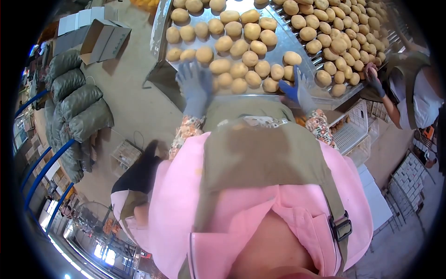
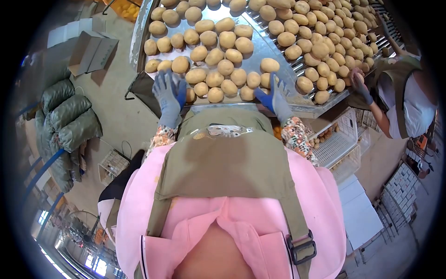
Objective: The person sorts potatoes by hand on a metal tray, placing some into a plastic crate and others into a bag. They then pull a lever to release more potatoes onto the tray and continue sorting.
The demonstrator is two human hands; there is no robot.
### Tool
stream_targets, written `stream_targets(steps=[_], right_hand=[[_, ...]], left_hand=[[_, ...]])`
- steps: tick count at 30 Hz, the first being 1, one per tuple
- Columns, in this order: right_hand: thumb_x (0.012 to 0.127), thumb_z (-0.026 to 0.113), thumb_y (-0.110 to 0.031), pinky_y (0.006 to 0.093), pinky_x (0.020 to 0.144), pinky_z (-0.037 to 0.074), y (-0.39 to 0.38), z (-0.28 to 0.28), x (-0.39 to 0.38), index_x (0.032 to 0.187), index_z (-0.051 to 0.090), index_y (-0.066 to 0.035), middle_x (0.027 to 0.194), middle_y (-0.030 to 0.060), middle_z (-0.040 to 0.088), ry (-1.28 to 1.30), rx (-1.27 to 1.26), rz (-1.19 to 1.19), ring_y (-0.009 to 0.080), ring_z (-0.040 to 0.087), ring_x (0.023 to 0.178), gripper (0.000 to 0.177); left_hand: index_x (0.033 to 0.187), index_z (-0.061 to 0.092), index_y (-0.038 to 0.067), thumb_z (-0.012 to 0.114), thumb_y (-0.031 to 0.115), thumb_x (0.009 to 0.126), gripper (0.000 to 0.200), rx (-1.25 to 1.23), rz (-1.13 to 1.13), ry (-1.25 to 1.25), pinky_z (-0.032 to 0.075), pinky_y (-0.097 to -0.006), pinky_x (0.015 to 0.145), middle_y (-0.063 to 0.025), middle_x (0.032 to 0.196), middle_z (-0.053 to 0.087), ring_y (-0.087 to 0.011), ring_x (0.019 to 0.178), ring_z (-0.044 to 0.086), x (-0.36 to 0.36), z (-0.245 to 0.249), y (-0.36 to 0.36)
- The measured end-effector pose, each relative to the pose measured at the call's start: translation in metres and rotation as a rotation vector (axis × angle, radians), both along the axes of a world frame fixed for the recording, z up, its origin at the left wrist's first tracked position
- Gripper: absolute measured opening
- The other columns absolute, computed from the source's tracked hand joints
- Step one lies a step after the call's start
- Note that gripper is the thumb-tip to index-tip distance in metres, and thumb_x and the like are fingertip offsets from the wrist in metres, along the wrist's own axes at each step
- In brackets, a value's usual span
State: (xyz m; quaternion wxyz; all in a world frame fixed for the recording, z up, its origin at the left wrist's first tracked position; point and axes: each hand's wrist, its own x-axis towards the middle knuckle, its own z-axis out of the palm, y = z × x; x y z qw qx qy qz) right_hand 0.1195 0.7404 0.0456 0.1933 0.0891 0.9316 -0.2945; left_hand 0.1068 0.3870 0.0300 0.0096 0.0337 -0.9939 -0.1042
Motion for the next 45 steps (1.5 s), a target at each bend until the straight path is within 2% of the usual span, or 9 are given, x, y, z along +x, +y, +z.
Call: stream_targets(steps=[4,6,10,14,20,22,28,41,45], right_hand=[[0.084,0.065,-0.04,0.0429,0.106,0.036,-0.031,-0.004,-0.02,0.146,0.031,-0.003,0.139,0.0262,0.041,0.118,-0.221,-0.05,0.0399,0.043,0.127,0.08],[0.085,0.064,-0.039,0.0424,0.104,0.038,-0.037,0.019,-0.033,0.145,0.034,-0.004,0.136,0.024,0.045,0.126,-0.29,0.018,0.0378,0.046,0.124,0.076],[0.087,0.062,-0.036,0.0393,0.1,0.041,-0.031,0.042,-0.046,0.14,0.04,-0.006,0.129,0.0196,0.052,0.324,-0.345,-0.015,0.0329,0.052,0.117,0.065],[0.089,0.057,-0.043,0.047,0.108,0.032,0.019,0.006,-0.016,0.141,0.042,-0.018,0.141,0.019,0.045,0.195,0.289,0.097,0.0344,0.041,0.132,0.06],[0.089,0.051,-0.051,0.0508,0.112,0.025,0.032,-0.022,0.029,0.138,0.048,-0.02,0.146,0.0193,0.039,-0.005,0.235,0.25,0.0432,0.031,0.136,0.058],[0.088,0.058,-0.04,0.0488,0.103,0.038,0.032,-0.033,0.027,0.128,0.057,-0.012,0.132,0.021,0.052,0.203,0.258,0.268,0.0405,0.048,0.121,0.049],[0.088,0.055,-0.043,0.0485,0.103,0.036,0.034,-0.036,0.025,0.123,0.06,-0.011,0.125,0.0207,0.056,0.143,0.304,0.306,0.0418,0.047,0.119,0.048],[0.088,0.053,-0.046,0.0486,0.109,0.031,0.03,-0.021,0.018,0.129,0.056,-0.015,0.137,0.0204,0.05,0.009,0.257,0.286,0.0431,0.04,0.13,0.052],[0.088,0.06,-0.035,0.0423,0.094,0.044,0.055,-0.026,0.004,0.127,0.057,-0.009,0.117,0.0171,0.062,0.055,-0.231,-0.05,0.0371,0.057,0.11,0.047]], left_hand=[[0.145,0.038,0.012,0.054,0.039,0.091,0.062,0.292,-0.264,0.052,0.021,-0.049,0.114,-0.0146,0.152,0.032,-0.0391,0.138,0.029,-0.035,-0.026,0.042],[0.144,0.039,0.009,0.049,0.04,0.094,0.06,0.237,-0.365,0.018,0.028,-0.0526,0.11,-0.0149,0.149,0.038,-0.037,0.136,0.034,-0.033,0.017,0.061],[0.145,0.039,0.012,0.055,0.042,0.091,0.064,0.176,-0.427,0.005,0.024,-0.0473,0.113,-0.0165,0.15,0.035,-0.0339,0.139,0.031,-0.034,-0.019,0.048],[0.146,0.037,0.012,0.055,0.045,0.09,0.067,0.204,-0.355,-0.076,0.021,-0.048,0.114,-0.0184,0.151,0.032,-0.036,0.139,0.029,0.005,-0.014,0.032],[0.147,0.03,0.005,0.06,0.043,0.087,0.077,0.254,-0.163,-0.263,0.024,-0.0468,0.113,-0.0212,0.148,0.035,-0.0381,0.136,0.031,0.038,-0.003,0.016],[0.147,0.031,0.003,0.059,0.043,0.088,0.076,0.254,-0.114,-0.245,0.028,-0.0447,0.111,-0.0224,0.146,0.037,-0.0384,0.135,0.034,0.045,-0.008,0.011],[0.144,0.033,-0.001,0.061,0.045,0.087,0.078,0.434,0.0,-0.23,0.031,-0.0411,0.11,-0.0247,0.145,0.037,-0.0382,0.134,0.037,0.046,-0.003,0.003],[0.143,0.031,-0.003,0.062,0.046,0.086,0.081,0.549,0.065,-0.298,0.033,-0.0425,0.108,-0.0267,0.143,0.039,-0.0406,0.131,0.04,0.044,-0.002,0.0],[0.142,0.033,-0.003,0.062,0.045,0.086,0.079,0.53,0.05,-0.26,0.034,-0.0429,0.107,-0.0267,0.142,0.04,-0.041,0.129,0.041,0.043,-0.001,0.001]])
